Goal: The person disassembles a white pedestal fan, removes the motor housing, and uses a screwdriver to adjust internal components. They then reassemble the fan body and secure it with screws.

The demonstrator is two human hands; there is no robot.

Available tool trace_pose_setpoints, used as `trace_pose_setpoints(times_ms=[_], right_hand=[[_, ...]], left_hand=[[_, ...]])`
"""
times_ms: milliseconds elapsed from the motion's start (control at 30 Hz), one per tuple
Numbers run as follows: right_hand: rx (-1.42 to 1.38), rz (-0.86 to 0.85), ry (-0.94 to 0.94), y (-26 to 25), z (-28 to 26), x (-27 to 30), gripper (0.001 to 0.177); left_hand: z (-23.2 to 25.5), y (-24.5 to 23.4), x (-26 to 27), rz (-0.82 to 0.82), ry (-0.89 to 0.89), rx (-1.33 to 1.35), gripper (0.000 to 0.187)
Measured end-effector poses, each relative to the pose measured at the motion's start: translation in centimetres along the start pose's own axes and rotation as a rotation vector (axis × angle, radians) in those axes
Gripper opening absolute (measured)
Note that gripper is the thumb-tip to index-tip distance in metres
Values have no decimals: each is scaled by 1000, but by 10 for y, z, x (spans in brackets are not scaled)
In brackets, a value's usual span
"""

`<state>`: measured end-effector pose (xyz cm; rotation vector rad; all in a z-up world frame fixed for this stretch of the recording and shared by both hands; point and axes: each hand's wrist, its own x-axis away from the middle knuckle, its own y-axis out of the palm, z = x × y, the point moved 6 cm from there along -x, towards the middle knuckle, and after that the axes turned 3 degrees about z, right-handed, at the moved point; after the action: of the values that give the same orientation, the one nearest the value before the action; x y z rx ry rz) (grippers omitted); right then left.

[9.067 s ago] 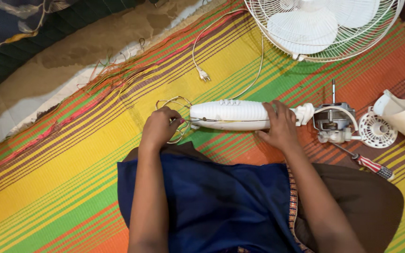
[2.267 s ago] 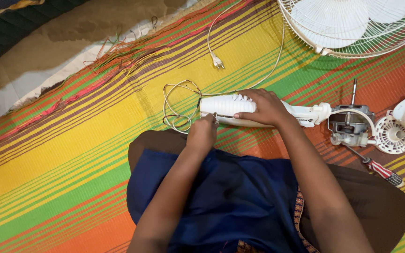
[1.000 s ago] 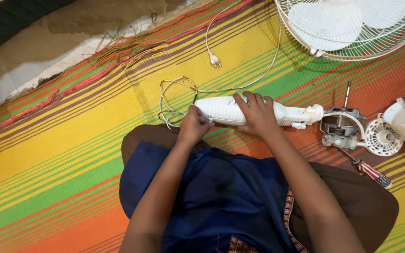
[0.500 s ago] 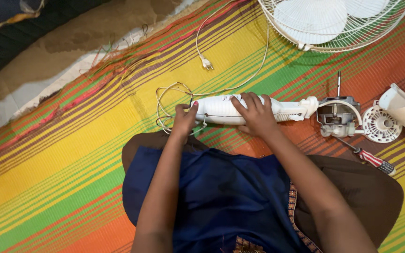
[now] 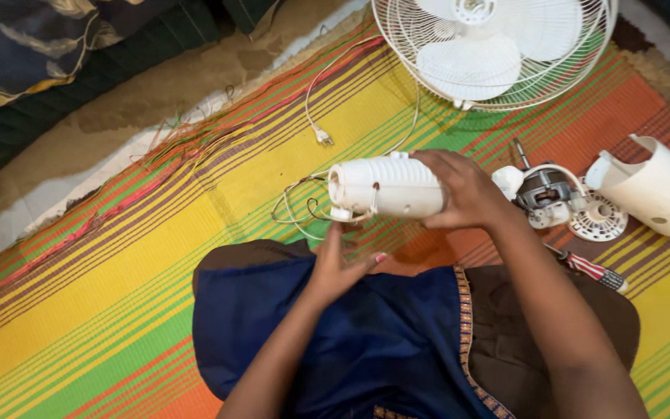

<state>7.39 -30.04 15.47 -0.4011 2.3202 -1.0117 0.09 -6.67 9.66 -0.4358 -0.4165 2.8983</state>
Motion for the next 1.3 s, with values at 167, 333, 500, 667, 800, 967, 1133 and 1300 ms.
trace_pose_setpoints(times_ms=[167, 333, 500, 667, 800, 967, 1133, 1300], right_hand=[[50, 139, 4, -29, -20, 29, 102], [49, 262, 2, -50, -24, 56, 101], [-22, 304, 30, -63, -21, 70, 106], [-62, 307, 14, -70, -20, 74, 108], [-104, 320, 67, -80, -17, 80, 107], [-55, 354, 67, -86, -16, 87, 112], [36, 464, -2, -85, -22, 91, 116], [-33, 567, -121, -81, -25, 95, 115]], left_hand=[[20, 32, -18, -11, -33, 31, 70], [80, 41, 9, -410, -89, -228, 33], [130, -1, -5, -21, 33, -128, 27], [134, 9, -57, 162, 215, 167, 94], [134, 45, -78, 28, 216, 494, 104], [148, 73, -78, -9, 311, 622, 79], [157, 88, -66, 27, 200, 663, 69], [169, 89, -58, 66, 262, 714, 66]])
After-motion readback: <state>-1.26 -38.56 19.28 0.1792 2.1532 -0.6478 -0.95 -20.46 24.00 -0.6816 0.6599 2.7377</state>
